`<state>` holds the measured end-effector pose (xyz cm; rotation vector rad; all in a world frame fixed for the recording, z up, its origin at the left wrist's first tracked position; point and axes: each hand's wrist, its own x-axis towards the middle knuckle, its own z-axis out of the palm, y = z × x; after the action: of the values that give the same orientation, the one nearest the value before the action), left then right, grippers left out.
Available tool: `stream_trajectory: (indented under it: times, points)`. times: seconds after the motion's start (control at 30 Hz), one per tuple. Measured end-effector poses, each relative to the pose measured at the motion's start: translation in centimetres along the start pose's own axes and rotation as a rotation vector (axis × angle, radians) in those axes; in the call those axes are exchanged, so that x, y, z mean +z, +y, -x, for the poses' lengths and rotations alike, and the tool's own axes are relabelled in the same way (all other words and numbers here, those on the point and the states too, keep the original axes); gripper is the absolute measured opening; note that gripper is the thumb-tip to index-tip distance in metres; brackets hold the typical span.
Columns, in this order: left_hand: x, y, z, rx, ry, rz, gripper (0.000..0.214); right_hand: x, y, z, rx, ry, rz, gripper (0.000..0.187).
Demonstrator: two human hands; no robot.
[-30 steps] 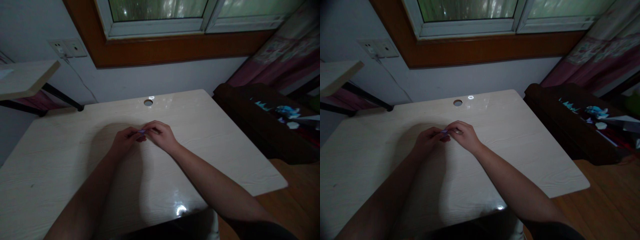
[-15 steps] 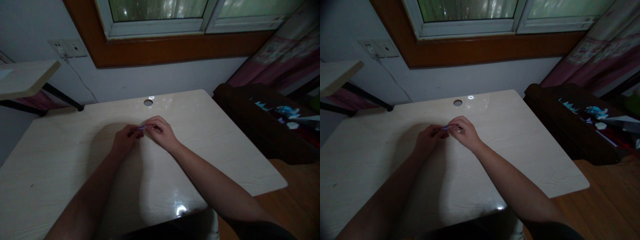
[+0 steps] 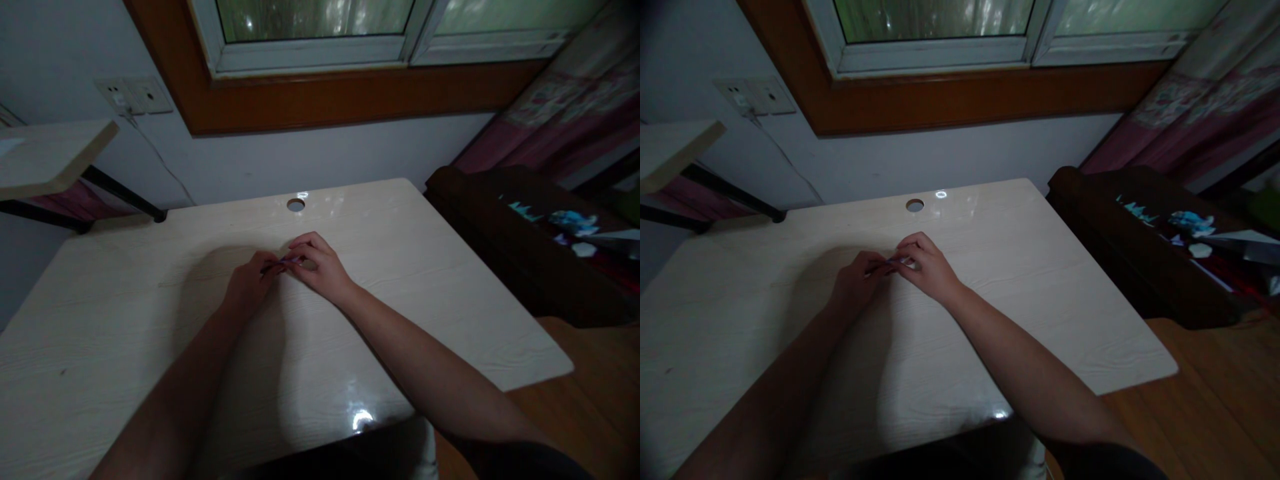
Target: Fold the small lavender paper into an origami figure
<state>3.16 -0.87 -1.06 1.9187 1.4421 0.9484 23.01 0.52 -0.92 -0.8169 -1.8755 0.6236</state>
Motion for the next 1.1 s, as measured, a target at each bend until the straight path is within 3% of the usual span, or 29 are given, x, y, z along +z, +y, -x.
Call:
stream_trajectory:
  times: [0.37, 0.67, 1.1]
  points:
    - [0.07, -0.94, -0.02, 0.113, 0.031, -0.243, 0.022, -0.22, -0.05, 0.02, -0.031, -0.032, 0.058, 0.013]
    - [-0.07, -0.51, 0.03, 0.238, -0.053, -0.355, 0.018, -0.37, -0.13, -0.12, -0.074, -0.055, 0.100, 0.008]
    - [-0.20, -0.38, -0.08, 0.118, 0.031, -0.302, 0.019, -0.37, 0.21, -0.21, -0.056, 0.019, 0.092, 0.010]
